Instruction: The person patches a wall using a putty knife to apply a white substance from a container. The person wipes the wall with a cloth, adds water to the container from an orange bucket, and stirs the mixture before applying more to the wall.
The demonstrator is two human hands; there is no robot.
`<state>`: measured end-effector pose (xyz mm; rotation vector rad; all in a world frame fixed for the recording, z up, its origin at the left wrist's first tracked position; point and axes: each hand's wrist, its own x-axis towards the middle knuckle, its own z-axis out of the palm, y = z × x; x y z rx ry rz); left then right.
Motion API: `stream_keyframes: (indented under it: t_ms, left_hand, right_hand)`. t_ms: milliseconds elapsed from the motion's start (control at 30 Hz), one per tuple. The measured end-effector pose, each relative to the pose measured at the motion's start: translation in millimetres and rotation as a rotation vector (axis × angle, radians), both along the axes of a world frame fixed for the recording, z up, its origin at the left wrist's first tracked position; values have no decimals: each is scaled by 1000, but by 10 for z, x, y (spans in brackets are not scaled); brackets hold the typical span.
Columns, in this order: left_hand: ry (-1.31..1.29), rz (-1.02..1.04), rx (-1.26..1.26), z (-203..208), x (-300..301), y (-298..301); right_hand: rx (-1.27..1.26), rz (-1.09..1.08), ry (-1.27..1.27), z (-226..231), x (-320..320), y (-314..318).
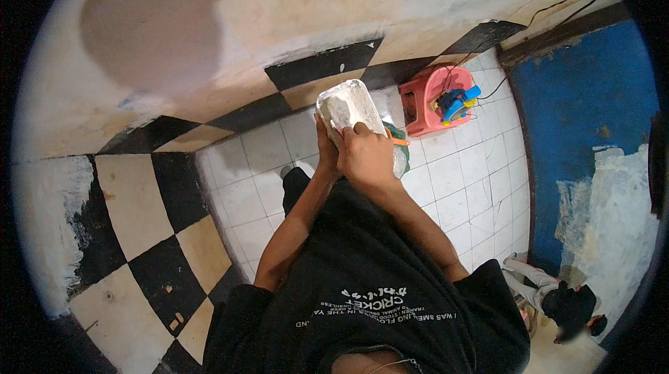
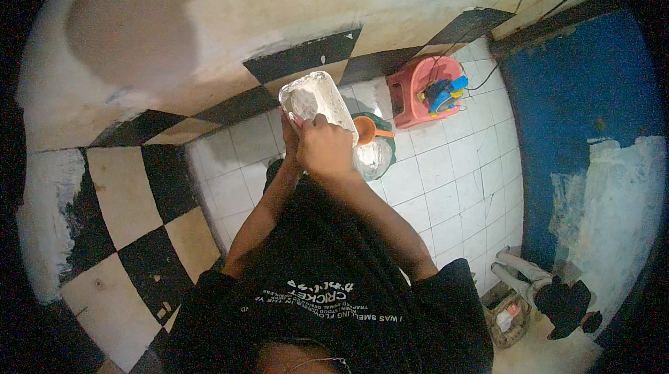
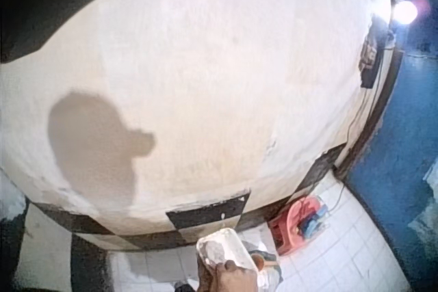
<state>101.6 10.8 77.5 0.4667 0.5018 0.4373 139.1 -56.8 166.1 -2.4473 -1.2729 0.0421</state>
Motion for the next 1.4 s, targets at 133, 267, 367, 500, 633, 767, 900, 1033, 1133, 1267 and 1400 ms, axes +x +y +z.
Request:
stream_keyframes:
  t_ms: [133,267,367,500,633,767,900,1033,1133,1267,1400]
  left_hand:
    - [-100,22,-119,87,-27,86]
    - [-154,12,32,182,-22,48]
    - [-111,1,-52,192,-12,45]
    - [-234,-6,-125,218,-45,138]
    - [-295,-120,-202,270,-281,290]
    - [-358,-112,-46,217,-438,382]
    - [-473,-175,-418,253,-519,559]
    - [-324,-64,-186,554,-753,536]
    - [-146,-5,-1,689,-873,510]
    - [-191,-2,-57,550,-962,574]
    - [-250,-23,-136,570,-950,594]
  right_hand:
    - [165,-33,67,251,191,-88]
    - [207,-85,35,211,360,-81]
    - [250,-16,35,101,320,-26]
    - [285,-39,259,202,532,-308]
    - [335,27,544,604,704,-439]
    - [356,402,454,808,742,-408]
    - [318,859,62,920,873,-353]
    - [295,995,-59,1014,860,-363]
    - [296,1028,-55,1076,919,-374]
    - [311,1031,-38,1121,972,-411]
    - [310,1018,-35,1159,959,-430]
